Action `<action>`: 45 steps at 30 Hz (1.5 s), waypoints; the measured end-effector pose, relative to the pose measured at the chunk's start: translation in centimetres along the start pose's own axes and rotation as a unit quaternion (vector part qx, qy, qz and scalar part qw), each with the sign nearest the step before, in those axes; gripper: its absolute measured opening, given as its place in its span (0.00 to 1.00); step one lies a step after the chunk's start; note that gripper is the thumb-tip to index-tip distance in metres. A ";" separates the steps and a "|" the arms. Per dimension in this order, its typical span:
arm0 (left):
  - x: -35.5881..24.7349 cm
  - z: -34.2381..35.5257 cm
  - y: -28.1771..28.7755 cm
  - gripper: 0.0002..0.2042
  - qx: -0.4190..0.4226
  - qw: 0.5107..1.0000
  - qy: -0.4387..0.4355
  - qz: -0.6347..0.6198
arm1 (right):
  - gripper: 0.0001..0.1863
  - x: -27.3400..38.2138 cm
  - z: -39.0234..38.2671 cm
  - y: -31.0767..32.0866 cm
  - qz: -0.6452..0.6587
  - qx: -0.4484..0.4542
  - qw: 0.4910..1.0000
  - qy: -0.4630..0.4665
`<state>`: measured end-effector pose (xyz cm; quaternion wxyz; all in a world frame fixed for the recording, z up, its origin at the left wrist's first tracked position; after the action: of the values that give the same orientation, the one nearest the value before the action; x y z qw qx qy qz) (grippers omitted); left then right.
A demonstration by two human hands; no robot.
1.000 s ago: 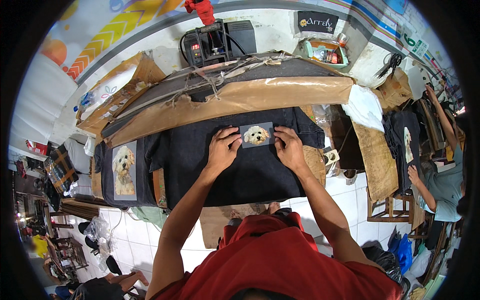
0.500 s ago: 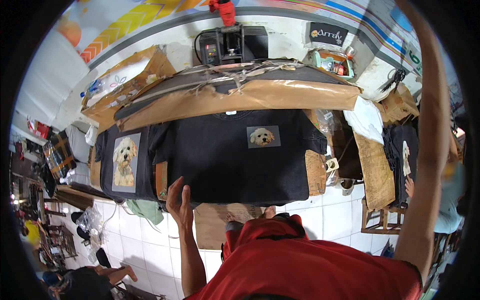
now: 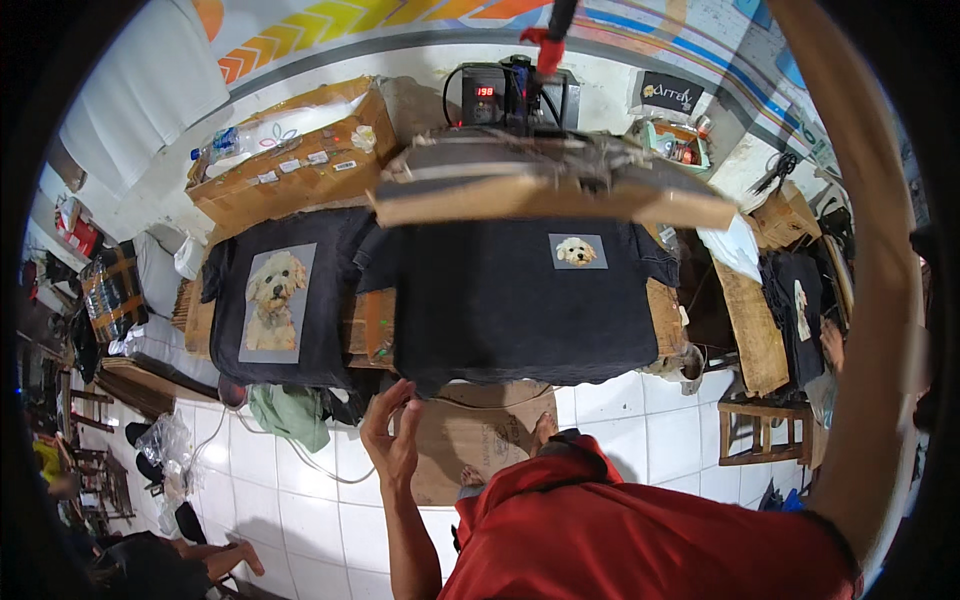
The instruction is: The person places black t-shirts on a heat press, aligns a dog image transfer, and presses the machine to apply the design. They repeat this process for multiple shirts, removing each finished shirt and stacking them.
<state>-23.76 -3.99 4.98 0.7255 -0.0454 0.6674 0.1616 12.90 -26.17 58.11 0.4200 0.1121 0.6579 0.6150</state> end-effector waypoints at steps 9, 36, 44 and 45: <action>-17.4 8.8 -5.7 0.21 0.199 0.918 -0.342 -0.018 | 0.22 27.9 -19.8 -23.9 0.376 0.443 0.814 -0.011; -11.0 8.4 -19.1 0.26 0.168 0.890 -0.423 0.003 | 0.17 31.9 -23.4 -37.1 0.350 0.119 0.911 0.182; -11.3 8.0 -18.9 0.24 0.145 0.889 -0.433 0.035 | 0.12 32.1 -23.4 -37.6 0.332 0.087 0.924 0.167; -11.3 7.9 -18.9 0.24 0.143 0.887 -0.437 0.039 | 0.12 31.9 -23.5 -37.4 0.333 0.080 0.925 0.165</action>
<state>-11.27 -21.59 14.12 0.9357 0.1597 0.2995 0.0960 -9.32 -29.95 8.56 0.0659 0.2552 0.6897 0.6744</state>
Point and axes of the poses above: each hand's wrist, its own z-axis towards the middle knuckle, its own y-axis out of the back of the hand, x = y × z, the point moved 9 cm from there along z, towards the middle knuckle, and after that the axes turned 11 degrees about x, right-handed, at the moved point
